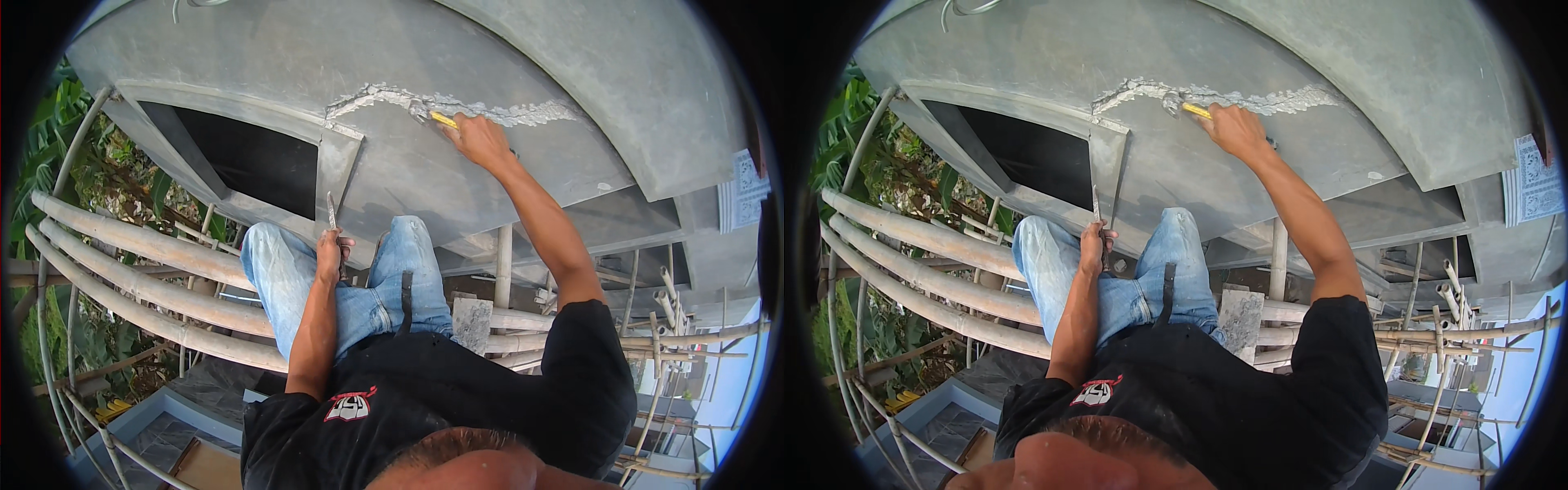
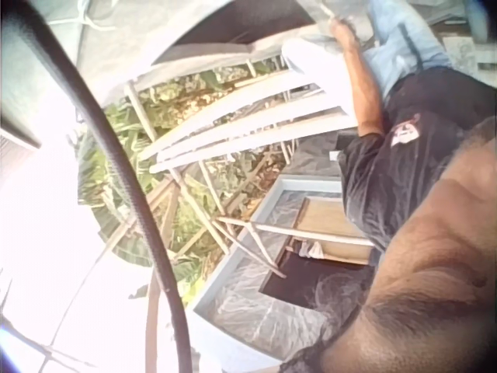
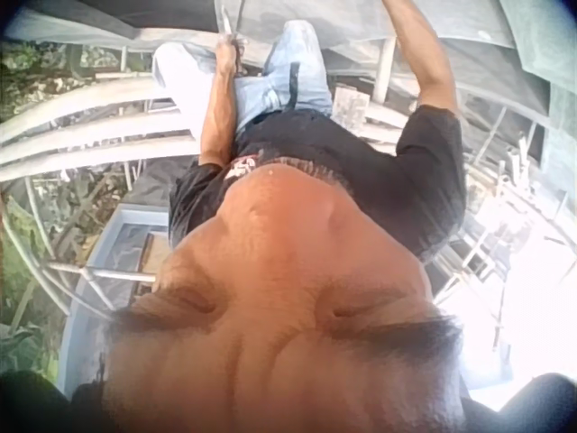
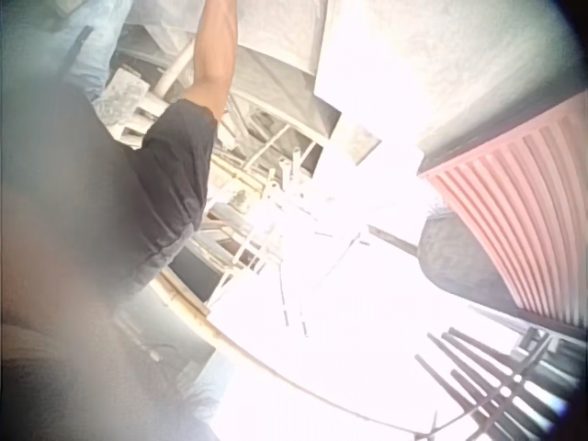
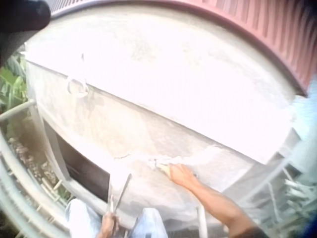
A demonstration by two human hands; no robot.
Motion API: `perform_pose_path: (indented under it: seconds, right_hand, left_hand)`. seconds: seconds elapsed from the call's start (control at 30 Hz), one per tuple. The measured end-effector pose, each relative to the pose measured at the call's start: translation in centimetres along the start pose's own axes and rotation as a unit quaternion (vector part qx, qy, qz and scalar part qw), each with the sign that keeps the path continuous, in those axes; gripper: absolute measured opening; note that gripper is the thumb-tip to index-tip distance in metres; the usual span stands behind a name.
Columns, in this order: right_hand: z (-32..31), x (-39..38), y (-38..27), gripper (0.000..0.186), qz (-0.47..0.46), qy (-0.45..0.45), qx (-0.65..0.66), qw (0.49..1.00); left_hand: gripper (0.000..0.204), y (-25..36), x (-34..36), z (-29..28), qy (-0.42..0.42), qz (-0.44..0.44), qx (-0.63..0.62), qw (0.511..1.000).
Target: The person uses a chisel and hammer to chip away at a cracked section of a concrete wall while perched on bamboo scaffolding. They then use a scraper to apply a filler material into the chipped-out area.
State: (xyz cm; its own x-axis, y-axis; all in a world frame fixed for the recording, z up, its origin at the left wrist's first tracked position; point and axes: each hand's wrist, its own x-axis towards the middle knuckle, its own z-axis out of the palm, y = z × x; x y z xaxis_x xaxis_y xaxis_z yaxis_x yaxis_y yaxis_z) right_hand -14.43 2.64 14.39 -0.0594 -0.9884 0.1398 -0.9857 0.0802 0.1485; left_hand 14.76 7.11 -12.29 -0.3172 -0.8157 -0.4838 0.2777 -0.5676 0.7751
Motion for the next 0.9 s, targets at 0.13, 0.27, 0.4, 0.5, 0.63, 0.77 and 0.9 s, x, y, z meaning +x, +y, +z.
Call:
perform_pose_path:
  seconds: [0.13,0.27,0.4,0.5,0.63,0.77,0.9]
  right_hand:
    - [-0.4,-1.4,-1.2,0.038,-0.073,0.035,-0.003,0.997]
    - [-0.7,-0.2,0.8,0.038,-0.011,0.007,-0.019,1.0]
    - [-1.0,-2.7,-1.7,0.036,-0.08,0.024,-0.008,0.996]
    - [-0.6,-0.5,-0.1,0.036,-0.018,0.04,-0.001,0.999]
    - [-1.1,-1.4,-0.7,0.033,0.009,-0.001,0.007,1.0]
    - [-0.5,-1.1,-0.2,0.034,-0.033,0.0,-0.007,0.999]
    - [-0.7,-0.9,-0.6,0.035,0.011,-0.036,-0.021,0.999]
  left_hand:
    - [0.035,0.1,-0.2,-0.2,0.011,-0.002,-0.004,1.0]
    - [0.034,0.2,0.2,-0.1,-0.005,0.015,0.016,1.0]
    - [0.034,0.3,-0.1,-0.1,0.013,-0.006,0.0,1.0]
    - [0.035,0.4,0.0,0.2,0.011,-0.006,-0.001,1.0]
    - [0.03,0.1,-0.2,-0.1,0.021,-0.008,-0.012,1.0]
    - [0.029,0.5,-0.1,0.3,0.005,0.005,-0.015,1.0]
    - [0.029,0.2,0.0,0.1,0.017,-0.015,-0.017,1.0]
